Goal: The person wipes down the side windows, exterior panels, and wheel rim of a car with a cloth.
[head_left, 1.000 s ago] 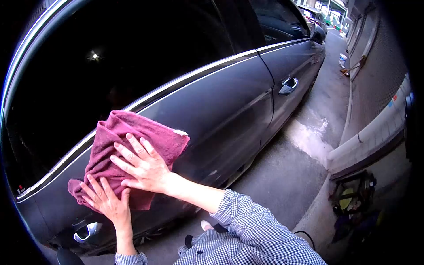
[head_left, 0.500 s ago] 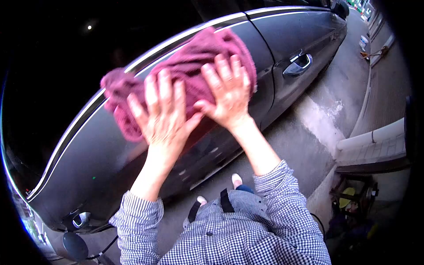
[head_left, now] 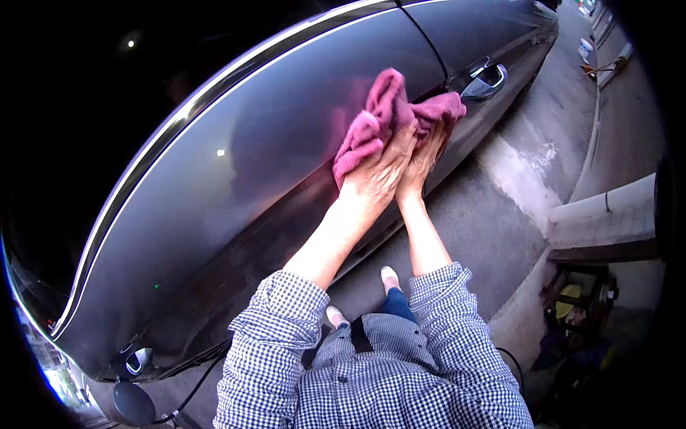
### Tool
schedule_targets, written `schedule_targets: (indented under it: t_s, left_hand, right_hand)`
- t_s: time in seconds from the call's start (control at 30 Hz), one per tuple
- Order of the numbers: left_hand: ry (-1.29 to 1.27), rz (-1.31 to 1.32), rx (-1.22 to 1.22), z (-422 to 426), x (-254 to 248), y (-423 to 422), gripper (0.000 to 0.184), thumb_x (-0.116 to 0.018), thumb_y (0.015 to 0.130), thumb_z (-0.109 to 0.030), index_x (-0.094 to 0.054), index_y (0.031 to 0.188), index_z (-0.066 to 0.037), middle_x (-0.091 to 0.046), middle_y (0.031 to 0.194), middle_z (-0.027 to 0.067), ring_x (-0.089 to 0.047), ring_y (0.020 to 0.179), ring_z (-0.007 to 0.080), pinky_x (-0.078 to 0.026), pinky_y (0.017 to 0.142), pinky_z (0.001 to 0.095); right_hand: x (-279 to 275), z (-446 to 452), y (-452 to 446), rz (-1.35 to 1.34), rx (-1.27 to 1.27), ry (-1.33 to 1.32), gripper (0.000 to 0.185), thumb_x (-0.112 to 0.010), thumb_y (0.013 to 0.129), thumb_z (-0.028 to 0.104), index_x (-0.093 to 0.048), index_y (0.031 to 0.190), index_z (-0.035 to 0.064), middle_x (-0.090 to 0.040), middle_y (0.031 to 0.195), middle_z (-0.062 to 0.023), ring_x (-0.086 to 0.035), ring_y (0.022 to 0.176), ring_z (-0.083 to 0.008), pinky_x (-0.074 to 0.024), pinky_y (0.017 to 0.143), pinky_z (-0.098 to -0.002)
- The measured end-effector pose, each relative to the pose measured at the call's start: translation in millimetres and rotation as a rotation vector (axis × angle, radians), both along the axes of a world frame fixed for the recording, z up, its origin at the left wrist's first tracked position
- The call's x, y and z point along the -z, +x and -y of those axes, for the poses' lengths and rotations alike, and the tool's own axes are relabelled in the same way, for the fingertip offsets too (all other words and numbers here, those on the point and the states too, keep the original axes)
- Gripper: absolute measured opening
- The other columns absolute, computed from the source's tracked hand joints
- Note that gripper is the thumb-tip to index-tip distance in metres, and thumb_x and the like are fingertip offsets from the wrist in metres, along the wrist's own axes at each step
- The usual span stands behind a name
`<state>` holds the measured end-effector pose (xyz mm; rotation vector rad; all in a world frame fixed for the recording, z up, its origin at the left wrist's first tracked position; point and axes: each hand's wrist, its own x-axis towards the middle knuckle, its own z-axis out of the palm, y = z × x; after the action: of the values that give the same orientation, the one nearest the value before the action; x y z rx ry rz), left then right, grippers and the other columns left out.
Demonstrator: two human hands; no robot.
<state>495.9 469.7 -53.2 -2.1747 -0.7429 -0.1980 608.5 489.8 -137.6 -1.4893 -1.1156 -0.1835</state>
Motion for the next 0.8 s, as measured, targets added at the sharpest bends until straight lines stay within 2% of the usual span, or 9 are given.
schedule_targets:
  t_s: [0.07,0.1,0.23,0.4,0.47,0.6,0.73,0.77,0.8]
  left_hand:
    - [-0.257,0.02,0.051,8.9,14.3,-20.8,0.07,-0.044,0.08,-0.024,-0.025,0.144,-0.004,-0.02,0.153,0.0104,-0.022,0.14,0.0222,-0.01,0.115,0.0404]
    - [-0.346,0.154,0.083,15.3,21.4,-29.1,0.072,-0.046,0.079,-0.021,-0.024,0.144,-0.004,-0.02,0.153,0.0102,-0.023,0.14,0.0207,-0.012,0.114,0.0379]
    - [-0.255,0.127,0.013,51.7,27.4,-77.4,0.068,-0.049,0.076,-0.022,-0.035,0.141,-0.012,-0.026,0.152,0.0028,-0.027,0.138,0.0208,-0.015,0.113,0.0418]
    - [-0.135,0.236,-0.073,103.4,40.5,-165.4,0.053,-0.05,0.079,-0.023,-0.049,0.132,-0.024,-0.038,0.145,-0.0043,-0.035,0.131,0.0165,-0.023,0.104,0.0383]
    - [-0.092,0.244,-0.132,125.7,45.7,-207.3,0.048,-0.053,0.08,-0.024,-0.053,0.128,-0.026,-0.039,0.145,-0.0037,-0.035,0.132,0.0174,-0.019,0.107,0.0414]
    - [-0.032,0.343,-0.212,170.7,68.4,-289.2,0.05,-0.063,0.078,-0.027,-0.053,0.127,-0.022,-0.039,0.145,0.003,-0.025,0.139,0.03,-0.01,0.11,0.0511]
    - [0.06,0.427,-0.375,216.2,100.1,-347.7,0.051,-0.065,0.08,-0.027,-0.049,0.126,-0.012,-0.034,0.147,0.0138,-0.02,0.139,0.0409,-0.006,0.11,0.0565]
    - [0.064,0.47,-0.409,227.4,112.2,-358.4,0.05,-0.066,0.08,-0.026,-0.049,0.125,-0.011,-0.033,0.147,0.0156,-0.02,0.138,0.0426,-0.006,0.11,0.0573]
    - [0.067,0.511,-0.443,236.8,123.3,-366.1,0.05,-0.066,0.08,-0.025,-0.049,0.124,-0.01,-0.033,0.147,0.0173,-0.019,0.138,0.0444,-0.005,0.11,0.058]
  right_hand:
    - [13.9,14.5,-15.3,-0.068,0.001,-0.066,0.076,-0.043,0.092,0.046,-0.014,0.145,-0.0013,-0.013,0.15,-0.0263,-0.011,0.14,-0.0417,-0.0101,0.113,-0.0513]
    - [24.8,22.1,-26.3,-0.085,-0.004,-0.067,0.079,-0.043,0.092,0.048,-0.013,0.145,-0.0018,-0.012,0.15,-0.0271,-0.01,0.14,-0.0413,-0.0101,0.113,-0.0505]
    - [55.1,52.9,-82.4,-0.248,-0.022,-0.106,0.081,-0.038,0.092,0.052,-0.011,0.145,-0.0031,-0.009,0.151,-0.0267,-0.008,0.141,-0.0396,-0.0068,0.114,-0.0495]
    - [69.0,95.1,-171.8,-0.173,-0.062,-0.114,0.082,-0.034,0.092,0.057,-0.007,0.148,0.0038,-0.003,0.153,-0.0234,-0.003,0.141,-0.0388,-0.0029,0.114,-0.051]
    - [48.8,114.5,-210.7,-0.111,-0.092,-0.08,0.085,-0.036,0.09,0.06,-0.006,0.148,0.007,-0.002,0.153,-0.0219,-0.002,0.141,-0.0401,-0.0023,0.113,-0.0526]
    - [44.6,152.8,-278.8,0.027,-0.269,-0.089,0.087,-0.046,0.087,0.055,-0.007,0.149,0.0095,-0.001,0.153,-0.0221,0.0,0.137,-0.0516,-0.0026,0.108,-0.0627]
    - [50.7,185.4,-327.1,0.109,-0.542,-0.023,0.073,-0.061,0.075,0.04,-0.034,0.138,0.0147,-0.021,0.147,-0.0213,-0.007,0.133,-0.0562,-0.0033,0.105,-0.0692]
    - [47.1,190.4,-331.4,0.182,-0.58,-0.022,0.061,-0.064,0.07,0.037,-0.049,0.125,0.0151,-0.029,0.142,-0.0185,-0.014,0.132,-0.0546,-0.0043,0.106,-0.0677]
    - [40.1,192.7,-333.1,0.23,-0.602,0.033,0.053,-0.063,0.071,0.038,-0.055,0.12,0.0176,-0.036,0.139,-0.013,-0.019,0.132,-0.0501,-0.0062,0.108,-0.0651]
